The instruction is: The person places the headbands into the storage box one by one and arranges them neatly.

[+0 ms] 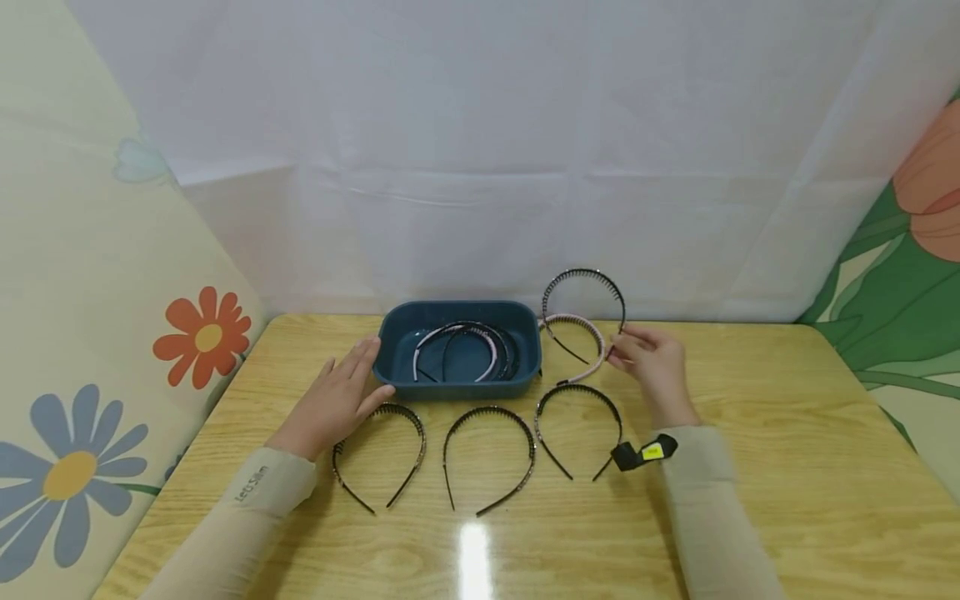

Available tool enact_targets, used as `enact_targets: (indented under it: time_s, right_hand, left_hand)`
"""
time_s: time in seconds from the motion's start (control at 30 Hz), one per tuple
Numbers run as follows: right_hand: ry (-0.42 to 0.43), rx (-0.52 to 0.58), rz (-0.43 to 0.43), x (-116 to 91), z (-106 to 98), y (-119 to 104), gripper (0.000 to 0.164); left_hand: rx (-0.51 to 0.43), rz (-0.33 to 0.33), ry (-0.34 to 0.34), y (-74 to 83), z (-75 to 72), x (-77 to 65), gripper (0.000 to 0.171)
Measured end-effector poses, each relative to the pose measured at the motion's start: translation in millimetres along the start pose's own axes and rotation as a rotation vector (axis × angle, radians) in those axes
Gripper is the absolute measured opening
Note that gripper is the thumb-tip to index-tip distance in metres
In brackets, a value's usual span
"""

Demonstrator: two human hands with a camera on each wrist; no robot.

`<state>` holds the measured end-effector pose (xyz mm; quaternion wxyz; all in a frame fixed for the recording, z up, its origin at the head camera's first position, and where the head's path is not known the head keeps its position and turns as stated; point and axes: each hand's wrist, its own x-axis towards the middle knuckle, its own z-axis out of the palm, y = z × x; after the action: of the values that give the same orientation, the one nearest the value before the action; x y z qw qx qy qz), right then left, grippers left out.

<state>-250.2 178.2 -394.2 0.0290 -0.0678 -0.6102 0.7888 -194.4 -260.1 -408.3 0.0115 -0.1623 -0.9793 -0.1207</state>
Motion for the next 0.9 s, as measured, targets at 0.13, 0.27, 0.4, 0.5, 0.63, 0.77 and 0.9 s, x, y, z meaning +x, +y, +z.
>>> enact_targets:
  time_s: [0.13, 0.27, 0.4, 0.5, 0.63, 0.77, 0.9]
  right_hand:
    - [-0.014, 0.005, -0.011, -4, 10, 2, 0.019]
    - [-0.020, 0.001, -0.020, -9, 21, 5, 0.024]
    - [-0.017, -0.014, -0.042, -14, 31, 8, 0.031]
    - [-0.019, -0.026, -0.049, -17, 37, 11, 0.035]
    - [-0.031, -0.001, -0.023, -19, 45, 16, 0.037]
    - [-0.063, 0.066, 0.002, -21, 56, 21, 0.036]
    - [-0.094, 0.099, -0.020, -25, 69, 24, 0.030]
  left_hand:
    - [-0.003, -0.001, -0.011, 0.1, -0.6, -0.1, 0.082]
    - [0.001, -0.002, -0.013, -0.5, -0.1, -0.1, 0.082]
    - [-0.002, -0.003, -0.013, -0.9, 0.3, -0.2, 0.083]
    - [0.002, -0.003, -0.014, -1.0, -0.1, 0.3, 0.083]
    - [0.005, 0.003, -0.012, -1.5, 0.5, 1.0, 0.083]
    - [-0.002, 0.002, -0.014, -1.8, 1.4, 1.0, 0.083]
    - [-0.002, 0.002, -0.011, -2.6, 1.3, 1.1, 0.083]
